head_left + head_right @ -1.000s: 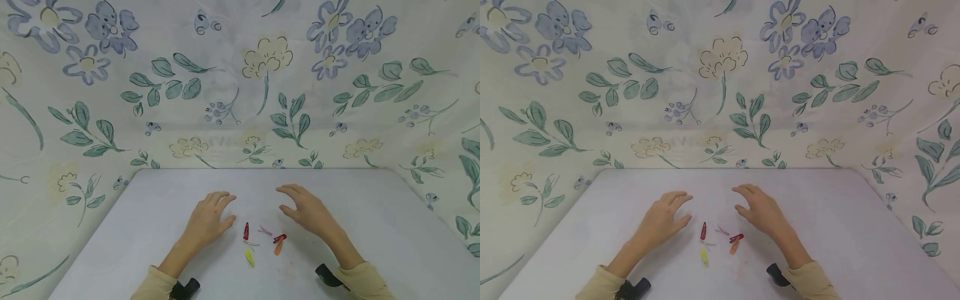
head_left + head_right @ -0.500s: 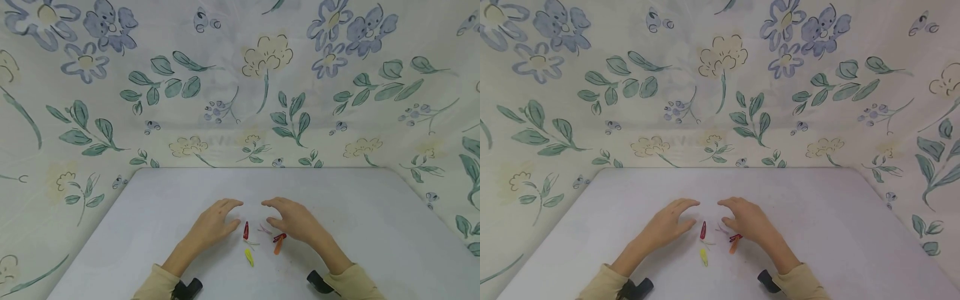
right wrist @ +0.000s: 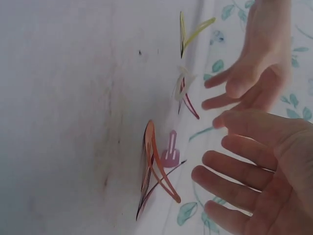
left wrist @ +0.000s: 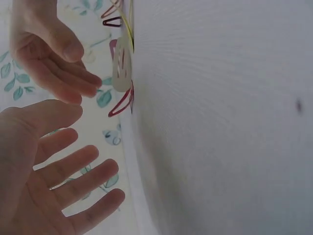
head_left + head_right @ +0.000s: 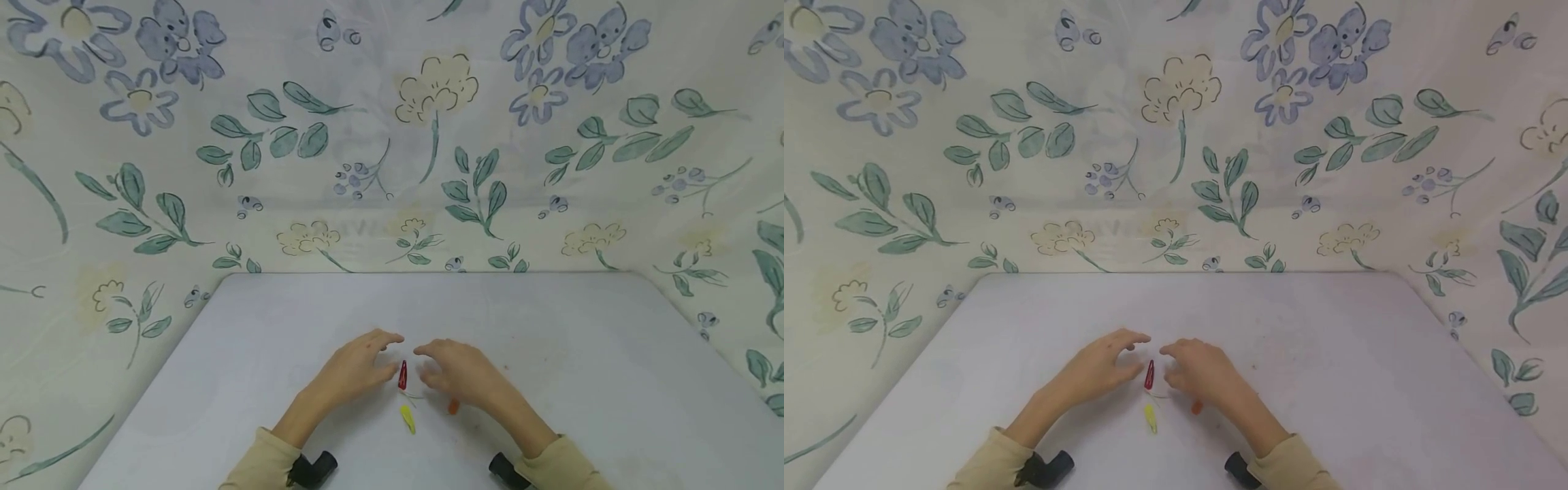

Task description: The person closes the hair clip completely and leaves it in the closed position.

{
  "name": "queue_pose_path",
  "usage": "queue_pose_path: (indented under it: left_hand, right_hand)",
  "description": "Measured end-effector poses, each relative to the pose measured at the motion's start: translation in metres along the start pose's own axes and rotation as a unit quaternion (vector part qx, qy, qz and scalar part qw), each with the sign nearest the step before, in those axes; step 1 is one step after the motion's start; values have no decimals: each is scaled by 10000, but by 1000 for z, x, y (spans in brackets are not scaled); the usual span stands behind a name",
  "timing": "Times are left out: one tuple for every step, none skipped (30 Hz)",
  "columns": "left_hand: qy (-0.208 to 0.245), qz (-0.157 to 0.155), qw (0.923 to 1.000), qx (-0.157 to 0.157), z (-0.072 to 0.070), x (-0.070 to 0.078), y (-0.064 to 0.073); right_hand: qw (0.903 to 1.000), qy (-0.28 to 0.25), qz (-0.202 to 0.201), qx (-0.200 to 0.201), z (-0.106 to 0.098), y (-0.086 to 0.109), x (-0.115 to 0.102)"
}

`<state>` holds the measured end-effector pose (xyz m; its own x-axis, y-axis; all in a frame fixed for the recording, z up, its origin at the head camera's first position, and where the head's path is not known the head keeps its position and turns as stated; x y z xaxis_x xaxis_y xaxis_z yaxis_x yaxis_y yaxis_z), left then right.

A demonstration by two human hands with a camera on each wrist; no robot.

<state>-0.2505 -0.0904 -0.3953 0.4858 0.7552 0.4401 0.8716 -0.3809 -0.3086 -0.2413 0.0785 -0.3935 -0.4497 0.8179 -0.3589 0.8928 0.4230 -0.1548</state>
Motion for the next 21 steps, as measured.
queue_pose_path:
  left_hand:
    - [39, -26, 10000, -79, 1, 0, 0]
    - [85, -49, 9998, -144, 2, 0, 0]
    - [116, -67, 9997, -194, 2, 0, 0]
    - [140, -72, 9996, -229, 3, 0, 0]
    - [156, -64, 9995, -249, 3, 1, 0]
    - [159, -52, 9995, -272, 4, 1, 0]
    - [147, -32, 9995, -288, 4, 2, 0]
    - [146, -5, 9994, -298, 5, 2, -1]
    - [151, 22, 9994, -317, 5, 2, -1]
    - [142, 42, 9993, -348, 6, 3, -2]
    - [147, 61, 9992, -379, 7, 3, -2]
    - [151, 78, 9990, -411, 8, 3, -3]
    - [140, 110, 9989, -443, 9, 3, -3]
    - [126, 143, 9987, -479, 10, 4, -3]
    - [106, 175, 9984, -522, 10, 4, -3]
    - [71, 196, 9982, -559, 11, 4, -4]
    - [55, 218, 9980, -590, 12, 4, -3]
    - [32, 244, 9978, -619, 12, 4, -3]
    - [17, 249, 9976, -644, 13, 4, -3]
    - [19, 253, 9975, -666, 13, 5, -3]
    - [12, 256, 9973, -683, 13, 5, -3]
  right_hand:
    - [10000, 11, -13, -27, 1, 0, -1]
    - [10000, 10, -36, -54, 2, 0, -2]
    - [9999, 12, -54, -86, 3, 0, -3]
    - [9999, 10, -87, -110, 3, 1, -4]
    - [9998, -7, -105, -141, 4, 1, -4]
    - [9998, -7, -120, -181, 5, 1, -4]
    - [9997, -6, -148, -203, 6, 1, -4]
    - [9996, -3, -177, -225, 7, 1, -5]
    - [9995, 6, -198, -243, 8, 1, -5]
    - [9994, 1, -224, -261, 9, 1, -5]
    - [9993, -8, -235, -282, 10, 1, -5]
    - [9992, -12, -254, -293, 11, 1, -5]
    - [9992, -24, -273, -308, 12, 1, -6]
    - [9991, -44, -286, -324, 12, 2, -6]
    - [9989, -37, -316, -334, 13, 2, -7]
    - [9988, -22, -356, -342, 13, 3, -7]
    - [9986, -2, -400, -345, 13, 3, -8]
    - [9984, 21, -453, -340, 14, 3, -9]
    - [9982, 55, -502, -338, 14, 4, -10]
    - [9978, 103, -563, -326, 15, 4, -12]
    - [9974, 157, -626, -318, 15, 4, -13]
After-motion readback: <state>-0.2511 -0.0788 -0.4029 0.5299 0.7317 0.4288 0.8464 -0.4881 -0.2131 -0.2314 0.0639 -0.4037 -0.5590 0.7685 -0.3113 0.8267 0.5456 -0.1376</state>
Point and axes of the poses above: each hand's wrist, its own y-axis away from the middle knuckle, its own z-axis out of the palm, x = y × z, the point moved 5 cm from there along -y, towards the middle knuckle, and after that the axes turned 7 degrees about x, right-handed, at the moved point
